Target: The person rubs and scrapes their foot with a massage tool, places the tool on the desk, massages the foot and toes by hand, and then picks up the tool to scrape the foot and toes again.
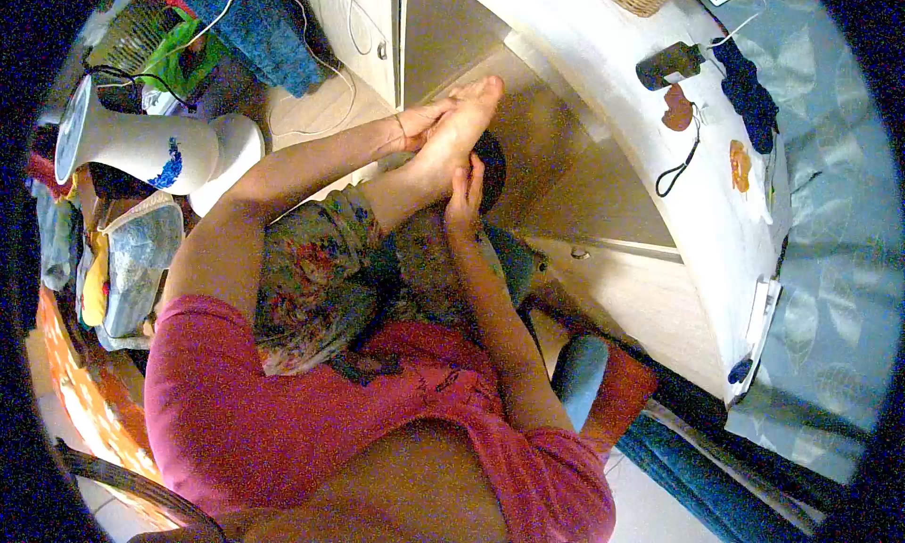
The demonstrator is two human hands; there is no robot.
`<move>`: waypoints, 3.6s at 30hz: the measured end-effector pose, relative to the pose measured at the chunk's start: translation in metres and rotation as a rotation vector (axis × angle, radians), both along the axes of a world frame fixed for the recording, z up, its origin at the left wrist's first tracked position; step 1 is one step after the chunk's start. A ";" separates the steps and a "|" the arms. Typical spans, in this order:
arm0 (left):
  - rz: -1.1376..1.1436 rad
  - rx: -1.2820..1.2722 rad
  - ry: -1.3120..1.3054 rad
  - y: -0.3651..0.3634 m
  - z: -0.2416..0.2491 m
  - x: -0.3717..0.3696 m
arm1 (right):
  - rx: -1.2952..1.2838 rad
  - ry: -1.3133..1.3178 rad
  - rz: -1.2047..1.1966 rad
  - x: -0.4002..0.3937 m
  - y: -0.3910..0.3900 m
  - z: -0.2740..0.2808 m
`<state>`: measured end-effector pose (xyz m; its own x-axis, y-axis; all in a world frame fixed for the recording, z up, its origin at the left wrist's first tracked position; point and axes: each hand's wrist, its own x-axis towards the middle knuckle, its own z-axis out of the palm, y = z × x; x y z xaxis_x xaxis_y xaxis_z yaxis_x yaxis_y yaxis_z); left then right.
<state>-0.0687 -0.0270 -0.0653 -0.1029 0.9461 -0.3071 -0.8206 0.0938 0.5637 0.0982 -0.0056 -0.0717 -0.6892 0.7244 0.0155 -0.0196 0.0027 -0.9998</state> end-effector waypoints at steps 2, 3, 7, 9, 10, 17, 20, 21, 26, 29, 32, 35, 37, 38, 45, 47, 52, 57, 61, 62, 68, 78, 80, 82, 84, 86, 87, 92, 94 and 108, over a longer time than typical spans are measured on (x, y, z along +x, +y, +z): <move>-0.033 0.034 0.007 -0.002 -0.005 -0.002 | 0.018 -0.006 0.007 0.002 0.001 0.000; -0.076 0.070 0.003 -0.005 -0.006 -0.005 | 0.013 0.001 0.008 0.002 0.001 -0.001; -0.096 0.050 -0.034 -0.003 -0.011 -0.009 | -0.009 0.040 0.006 0.000 0.003 -0.008; -0.045 0.002 -0.055 0.000 -0.006 -0.004 | -0.023 0.030 0.002 -0.001 0.002 -0.007; -0.027 0.001 -0.062 -0.003 0.009 0.003 | -0.031 0.009 -0.001 -0.001 0.001 -0.004; -0.117 0.117 -0.053 -0.006 -0.002 -0.007 | -0.004 0.059 -0.010 -0.001 0.002 -0.004; -0.029 0.004 -0.099 0.001 -0.003 0.001 | -0.038 0.077 0.012 -0.002 0.002 -0.009; -0.028 0.009 -0.087 0.001 -0.004 0.001 | -0.015 0.076 0.006 -0.002 0.003 -0.013; -0.176 0.160 -0.061 -0.004 -0.006 -0.009 | 0.008 0.109 -0.004 -0.001 0.004 -0.012; 0.008 -0.042 -0.040 -0.002 0.011 0.002 | -0.011 0.097 -0.020 -0.004 0.005 -0.018; 0.001 -0.068 -0.182 -0.001 0.018 0.009 | -0.032 0.100 0.014 -0.001 0.003 -0.015; -0.127 0.130 -0.100 -0.001 -0.019 -0.008 | -0.020 0.057 -0.045 0.000 0.004 -0.023; -0.156 0.183 -0.118 -0.007 -0.013 -0.009 | 0.005 0.064 -0.024 0.000 0.002 -0.006; -0.172 0.213 -0.125 -0.007 -0.009 -0.011 | 0.020 0.069 -0.014 0.000 0.002 0.001; -0.114 0.133 -0.151 -0.009 0.008 0.000 | 0.004 0.087 -0.022 0.001 -0.002 -0.002; -0.182 0.202 -0.120 -0.009 -0.003 -0.009 | 0.002 0.105 -0.032 0.000 0.004 -0.019; 0.016 -0.015 -0.147 -0.001 0.007 0.009 | -0.002 0.084 -0.020 -0.002 0.003 -0.017; -0.116 0.058 -0.105 -0.005 -0.007 -0.002 | 0.014 0.075 -0.046 0.001 0.002 -0.018; -0.041 0.031 -0.107 -0.002 0.002 0.003 | -0.010 0.092 0.006 0.000 0.001 -0.001; 0.015 -0.009 -0.124 -0.001 0.005 0.006 | -0.005 0.104 0.012 -0.001 0.002 -0.006; -0.308 0.429 -0.230 0.000 -0.035 -0.021 | -0.016 0.035 -0.041 0.001 -0.003 0.003; -0.086 0.058 -0.104 -0.003 -0.002 -0.002 | -0.003 0.047 -0.011 0.001 0.001 -0.004; -0.110 0.052 -0.070 -0.007 0.002 -0.003 | -0.007 0.055 -0.016 0.001 0.000 -0.004; -0.004 -0.024 -0.078 -0.002 0.000 0.000 | -0.009 0.051 0.003 0.001 -0.001 -0.005; 0.052 -0.090 -0.076 0.001 -0.005 0.001 | -0.007 0.049 0.017 0.000 -0.004 -0.006; 0.036 -0.133 -0.062 0.003 -0.002 0.005 | 0.014 0.052 0.003 0.001 -0.001 -0.001; 0.059 -0.071 -0.123 0.001 0.004 0.008 | 0.034 0.032 -0.009 0.003 -0.002 0.003; -0.109 0.061 -0.006 -0.008 0.008 -0.006 | 0.115 0.057 -0.039 0.003 0.000 0.009; -0.092 -0.054 -0.054 -0.004 0.027 0.001 | 0.315 0.126 -0.080 0.008 0.005 0.024; 0.022 0.000 -0.009 -0.010 0.015 0.003 | 0.881 -0.531 -0.095 0.043 0.292 0.217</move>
<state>-0.0658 -0.0371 -0.0499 -0.1211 0.9437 -0.3079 -0.8274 0.0754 0.5565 0.1416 0.2862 0.1452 -0.7029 0.6550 0.2774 0.4618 0.7168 -0.5225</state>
